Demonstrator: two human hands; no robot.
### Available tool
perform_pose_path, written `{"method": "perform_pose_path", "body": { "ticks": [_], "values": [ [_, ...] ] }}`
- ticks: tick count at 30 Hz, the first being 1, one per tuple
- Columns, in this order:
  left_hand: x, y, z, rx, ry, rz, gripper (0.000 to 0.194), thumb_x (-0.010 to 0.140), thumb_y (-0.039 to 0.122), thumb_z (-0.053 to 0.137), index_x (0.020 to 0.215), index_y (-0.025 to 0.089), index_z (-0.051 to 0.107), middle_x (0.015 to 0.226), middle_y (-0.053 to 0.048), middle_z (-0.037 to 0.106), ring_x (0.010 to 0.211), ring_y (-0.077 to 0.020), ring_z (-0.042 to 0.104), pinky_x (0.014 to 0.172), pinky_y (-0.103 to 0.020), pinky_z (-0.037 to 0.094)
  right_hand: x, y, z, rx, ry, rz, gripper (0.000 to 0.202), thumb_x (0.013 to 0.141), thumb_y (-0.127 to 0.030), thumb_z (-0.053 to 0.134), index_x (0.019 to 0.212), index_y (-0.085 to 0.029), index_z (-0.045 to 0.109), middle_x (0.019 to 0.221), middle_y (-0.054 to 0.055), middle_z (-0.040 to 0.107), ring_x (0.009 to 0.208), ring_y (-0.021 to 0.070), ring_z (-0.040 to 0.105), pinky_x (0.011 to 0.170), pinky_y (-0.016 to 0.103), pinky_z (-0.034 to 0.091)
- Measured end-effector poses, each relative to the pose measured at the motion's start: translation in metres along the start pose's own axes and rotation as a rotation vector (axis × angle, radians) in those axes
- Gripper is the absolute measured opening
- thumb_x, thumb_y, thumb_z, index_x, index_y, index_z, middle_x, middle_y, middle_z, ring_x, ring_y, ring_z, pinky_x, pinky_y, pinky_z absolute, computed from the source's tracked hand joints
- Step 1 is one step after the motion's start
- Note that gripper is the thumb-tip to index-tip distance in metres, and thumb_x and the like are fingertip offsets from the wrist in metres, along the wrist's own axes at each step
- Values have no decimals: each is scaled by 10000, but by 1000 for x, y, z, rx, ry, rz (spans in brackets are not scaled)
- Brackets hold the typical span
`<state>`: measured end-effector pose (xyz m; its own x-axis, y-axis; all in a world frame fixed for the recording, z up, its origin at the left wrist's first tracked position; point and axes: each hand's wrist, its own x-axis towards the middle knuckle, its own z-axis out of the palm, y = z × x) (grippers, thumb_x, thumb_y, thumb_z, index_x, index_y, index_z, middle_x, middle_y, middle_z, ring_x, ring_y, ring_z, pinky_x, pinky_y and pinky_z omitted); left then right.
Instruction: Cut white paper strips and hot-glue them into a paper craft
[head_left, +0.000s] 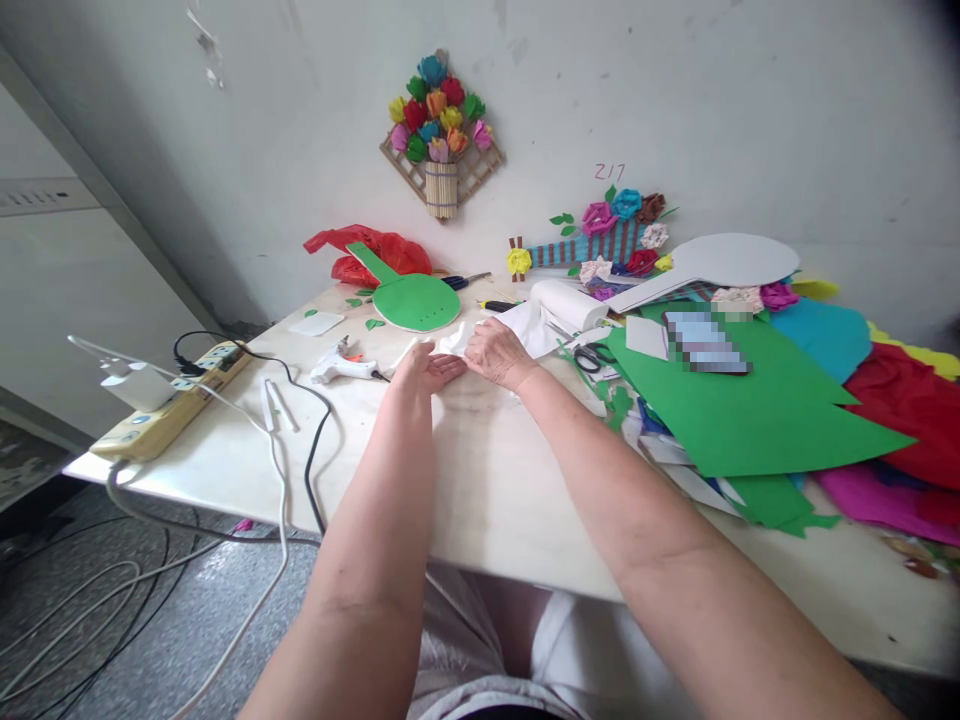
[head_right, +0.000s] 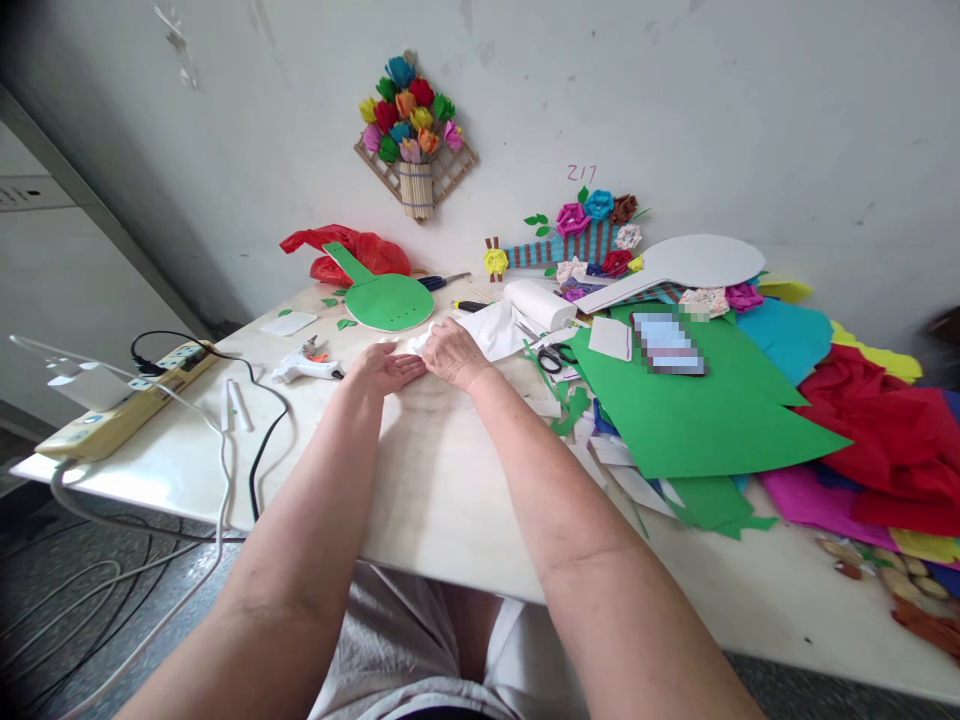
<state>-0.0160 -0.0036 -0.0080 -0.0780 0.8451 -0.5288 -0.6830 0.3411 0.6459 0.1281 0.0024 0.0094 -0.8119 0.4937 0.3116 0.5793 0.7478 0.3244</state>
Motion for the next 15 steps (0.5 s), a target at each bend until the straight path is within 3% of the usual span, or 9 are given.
{"method": "perform_pose_path", "body": {
  "ticks": [8,15],
  "values": [
    [4,-4,5,-115,23,56,424,852,171,337,1245,34,415,1069,-208,556,1066,-272,553,750,-315,519,1,-1,4,-21,6,31,290,869,-212,413,878,-110,685,883,118,664,904,245,505,792,376,301],
    [-7,-9,13,-206,125,124,430,838,181,348,1263,114,356,1066,-171,562,947,-224,613,684,-289,522,2,-2,7,24,18,54,290,861,-183,413,850,-93,688,869,134,663,884,248,498,789,377,288]
  ]
}}
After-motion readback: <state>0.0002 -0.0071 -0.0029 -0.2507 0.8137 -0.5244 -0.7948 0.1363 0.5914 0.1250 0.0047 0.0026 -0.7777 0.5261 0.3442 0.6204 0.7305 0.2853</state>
